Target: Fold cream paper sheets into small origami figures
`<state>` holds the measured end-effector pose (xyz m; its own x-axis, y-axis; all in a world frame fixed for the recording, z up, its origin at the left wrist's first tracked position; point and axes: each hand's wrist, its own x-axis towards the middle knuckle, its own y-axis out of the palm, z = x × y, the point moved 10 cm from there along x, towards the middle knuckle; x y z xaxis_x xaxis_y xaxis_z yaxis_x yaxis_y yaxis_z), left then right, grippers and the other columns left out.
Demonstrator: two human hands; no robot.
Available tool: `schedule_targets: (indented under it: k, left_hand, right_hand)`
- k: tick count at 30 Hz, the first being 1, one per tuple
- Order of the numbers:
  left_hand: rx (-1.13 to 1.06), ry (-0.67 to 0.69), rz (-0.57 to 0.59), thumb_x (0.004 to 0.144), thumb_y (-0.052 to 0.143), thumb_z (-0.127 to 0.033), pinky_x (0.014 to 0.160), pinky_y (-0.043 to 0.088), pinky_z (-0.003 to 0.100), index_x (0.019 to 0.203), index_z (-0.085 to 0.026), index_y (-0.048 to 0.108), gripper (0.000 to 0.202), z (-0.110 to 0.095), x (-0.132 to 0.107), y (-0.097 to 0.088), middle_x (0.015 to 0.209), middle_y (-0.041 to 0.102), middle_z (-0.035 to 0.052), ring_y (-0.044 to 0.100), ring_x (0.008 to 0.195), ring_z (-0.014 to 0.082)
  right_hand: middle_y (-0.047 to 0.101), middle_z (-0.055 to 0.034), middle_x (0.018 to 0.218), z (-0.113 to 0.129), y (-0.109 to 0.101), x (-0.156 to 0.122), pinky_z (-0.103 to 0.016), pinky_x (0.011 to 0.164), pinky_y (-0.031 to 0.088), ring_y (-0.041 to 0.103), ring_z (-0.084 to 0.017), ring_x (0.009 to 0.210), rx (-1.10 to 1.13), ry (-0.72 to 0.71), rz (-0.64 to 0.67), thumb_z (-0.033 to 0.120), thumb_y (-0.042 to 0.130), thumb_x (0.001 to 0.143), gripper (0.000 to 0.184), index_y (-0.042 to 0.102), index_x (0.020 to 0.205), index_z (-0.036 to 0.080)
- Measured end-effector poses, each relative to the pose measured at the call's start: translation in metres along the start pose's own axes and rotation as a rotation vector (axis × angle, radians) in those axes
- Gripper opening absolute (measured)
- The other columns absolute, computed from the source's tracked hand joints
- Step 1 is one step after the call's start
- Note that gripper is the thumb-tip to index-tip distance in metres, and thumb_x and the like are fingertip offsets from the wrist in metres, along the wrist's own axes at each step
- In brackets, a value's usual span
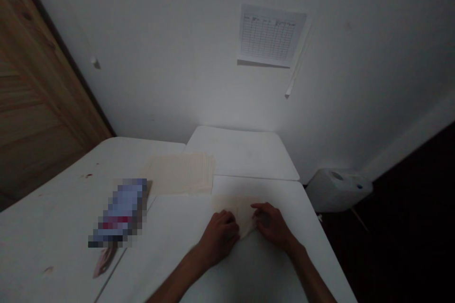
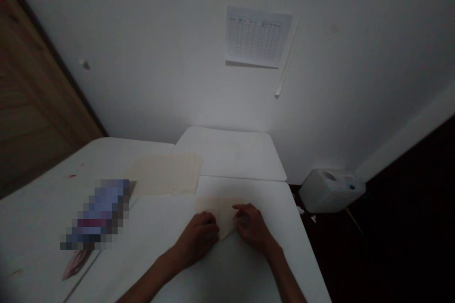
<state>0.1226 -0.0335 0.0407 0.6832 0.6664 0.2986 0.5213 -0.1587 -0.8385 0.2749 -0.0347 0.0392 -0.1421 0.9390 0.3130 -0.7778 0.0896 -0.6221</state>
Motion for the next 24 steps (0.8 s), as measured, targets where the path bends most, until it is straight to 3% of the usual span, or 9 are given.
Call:
schedule_targets:
  k: [6,10,14,18,24]
  left_hand:
    - [-0.05,-0.005,-0.005,0.074,0.067,-0.014,0.081,0.042,0.038,0.086,-0.022,0.064,0.015,-0.001,-0.004,-0.005,0.095,0.059,0.0042,0.052,0.092,0.0226]
    - [-0.049,0.023,0.001,0.083,0.055,-0.011,0.079,0.043,0.036,0.077,-0.02,0.061,0.012,-0.005,-0.006,-0.006,0.092,0.059,0.004,0.053,0.088,0.0205]
    - [-0.071,0.078,0.021,0.083,0.053,-0.009,0.086,0.043,0.038,0.078,-0.02,0.062,0.015,-0.012,-0.01,-0.009,0.1,0.06,0.0049,0.053,0.096,0.0215]
    - [-0.059,0.136,0.072,0.08,0.055,-0.01,0.093,0.043,0.04,0.086,-0.022,0.065,0.017,-0.021,-0.018,-0.015,0.109,0.059,0.0054,0.05,0.106,0.0242]
    - [0.045,0.21,0.134,0.078,0.054,-0.01,0.1,0.04,0.044,0.107,-0.022,0.061,0.033,-0.031,-0.027,-0.018,0.127,0.054,0.0075,0.045,0.117,0.0282]
  right_hand:
    - [0.065,-0.0067,0.105,0.011,-0.006,-0.008,-0.042,0.091,0.047,0.057,-0.026,0.103,-0.012,-0.044,0.068,0.002,0.056,0.056,0.053,0.067,0.102,0.024]
    - [0.066,-0.0052,0.107,0.016,-0.008,-0.011,-0.042,0.091,0.046,0.056,-0.024,0.107,-0.056,-0.068,0.105,0.002,0.056,0.063,0.038,0.071,0.088,0.026]
    - [0.068,-0.0042,0.103,0.018,-0.009,-0.004,-0.041,0.09,0.046,0.057,-0.023,0.104,-0.062,-0.079,0.093,0.013,0.063,0.075,0.019,0.071,0.086,0.027]
    - [0.069,-0.0039,0.093,0.021,-0.008,0.008,-0.038,0.088,0.046,0.061,-0.022,0.095,-0.049,-0.094,0.065,0.024,0.067,0.079,0.008,0.071,0.086,0.025]
    - [0.07,-0.0025,0.086,0.007,0.004,0.023,-0.034,0.083,0.045,0.064,-0.02,0.084,-0.055,0.025,0.045,0.03,0.068,0.08,0.011,0.072,0.087,0.023]
